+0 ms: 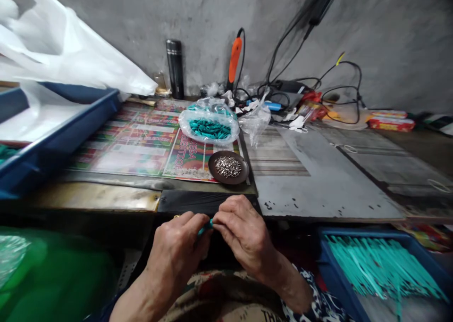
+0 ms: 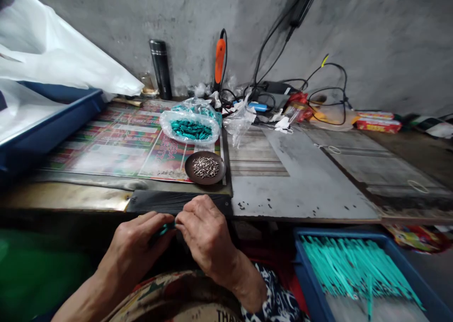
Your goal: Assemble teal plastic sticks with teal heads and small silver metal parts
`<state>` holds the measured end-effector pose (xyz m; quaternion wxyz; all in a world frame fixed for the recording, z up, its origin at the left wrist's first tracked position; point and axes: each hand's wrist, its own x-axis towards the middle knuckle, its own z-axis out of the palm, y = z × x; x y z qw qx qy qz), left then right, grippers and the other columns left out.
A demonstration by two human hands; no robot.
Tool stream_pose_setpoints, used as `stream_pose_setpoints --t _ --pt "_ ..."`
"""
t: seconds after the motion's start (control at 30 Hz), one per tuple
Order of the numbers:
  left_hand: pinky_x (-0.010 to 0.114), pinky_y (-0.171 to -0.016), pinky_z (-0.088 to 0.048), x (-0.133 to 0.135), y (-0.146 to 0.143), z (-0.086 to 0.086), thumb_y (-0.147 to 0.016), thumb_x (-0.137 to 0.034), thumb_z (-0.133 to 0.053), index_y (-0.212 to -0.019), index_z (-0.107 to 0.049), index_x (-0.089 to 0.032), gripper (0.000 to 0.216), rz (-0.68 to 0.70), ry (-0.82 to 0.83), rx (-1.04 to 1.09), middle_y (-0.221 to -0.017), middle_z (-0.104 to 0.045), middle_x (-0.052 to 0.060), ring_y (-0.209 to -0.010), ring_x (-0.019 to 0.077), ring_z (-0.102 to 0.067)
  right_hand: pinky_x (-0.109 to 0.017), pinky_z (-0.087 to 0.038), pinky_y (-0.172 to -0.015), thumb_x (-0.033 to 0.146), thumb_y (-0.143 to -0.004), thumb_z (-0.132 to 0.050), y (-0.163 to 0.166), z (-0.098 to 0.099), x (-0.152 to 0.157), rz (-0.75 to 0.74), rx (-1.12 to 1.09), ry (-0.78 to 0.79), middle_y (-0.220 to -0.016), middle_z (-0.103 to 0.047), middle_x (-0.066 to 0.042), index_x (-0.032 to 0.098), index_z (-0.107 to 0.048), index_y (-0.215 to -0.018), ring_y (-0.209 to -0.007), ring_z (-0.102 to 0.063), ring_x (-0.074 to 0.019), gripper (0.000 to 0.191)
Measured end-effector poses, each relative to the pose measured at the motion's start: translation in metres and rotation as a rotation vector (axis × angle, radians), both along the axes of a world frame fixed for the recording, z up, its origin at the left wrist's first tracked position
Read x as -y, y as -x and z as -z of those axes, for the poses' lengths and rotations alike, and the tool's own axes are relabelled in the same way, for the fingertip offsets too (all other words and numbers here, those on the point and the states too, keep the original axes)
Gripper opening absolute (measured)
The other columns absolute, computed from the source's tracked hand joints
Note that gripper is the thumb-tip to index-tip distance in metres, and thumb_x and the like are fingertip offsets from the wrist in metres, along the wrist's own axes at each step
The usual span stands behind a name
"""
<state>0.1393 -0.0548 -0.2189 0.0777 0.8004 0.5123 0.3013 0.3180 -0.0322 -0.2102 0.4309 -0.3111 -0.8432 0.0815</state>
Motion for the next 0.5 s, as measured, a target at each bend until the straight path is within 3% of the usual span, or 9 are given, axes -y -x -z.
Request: stream_pose_setpoints --t 0.1,0.27,0.4,0.5 --pt "0.019 -0.058 -0.050 -0.002 0.001 0.000 -0.092 -0.020 -0.050 -0.083 -0.068 -0.022 0.020 -0.001 -0.057 -0.026 -0.067 -0.066 0.001 -0.059 0.0130 -0.064 -0.038 -0.052 -0.082 0.004 -0.094 -0.051 -0.002 0.005 0.003 0.011 0.076 -0.106 -0.089 -0.065 -0.011 0.010 -0.065 -0.094 -0.091 -0.054 -0.0221 0.015" --pt "0.023 -0.053 -0.049 -0.010 0.000 -0.003 -0.090 -0.012 -0.047 -0.079 -0.066 -0.020 0.023 0.007 -0.203 -0.095 -0.064 -0.064 0.000 -0.055 0.0154 -0.065 -0.044 -0.052 -0.087 0.003 -0.094 -0.052 -0.009 0.021 0.005 -0.044 0.209 -0.274 -0.109 -0.066 -0.017 -0.001 -0.060 -0.120 -0.109 -0.054 -0.0302 0.028" --pt "0.027 -0.049 -0.046 -0.023 -0.001 -0.012 -0.084 -0.008 -0.055 -0.083 -0.068 -0.020 0.017 -0.007 -0.259 -0.145 -0.063 -0.065 -0.001 -0.052 0.0175 -0.064 -0.043 -0.051 -0.094 0.003 -0.095 -0.049 -0.011 0.023 -0.006 0.021 0.174 -0.271 -0.113 -0.065 -0.016 0.003 -0.058 -0.128 -0.116 -0.054 -0.0285 0.034" --pt "0.026 -0.052 -0.046 -0.045 0.004 -0.029 -0.081 -0.013 -0.063 -0.085 -0.068 -0.021 0.011 -0.035 -0.172 -0.223 -0.072 -0.069 -0.001 -0.060 0.0182 -0.068 -0.039 -0.051 -0.095 0.006 -0.095 -0.052 -0.010 0.018 -0.019 0.114 0.098 -0.312 -0.112 -0.064 -0.015 0.007 -0.058 -0.128 -0.114 -0.056 -0.0258 0.033"
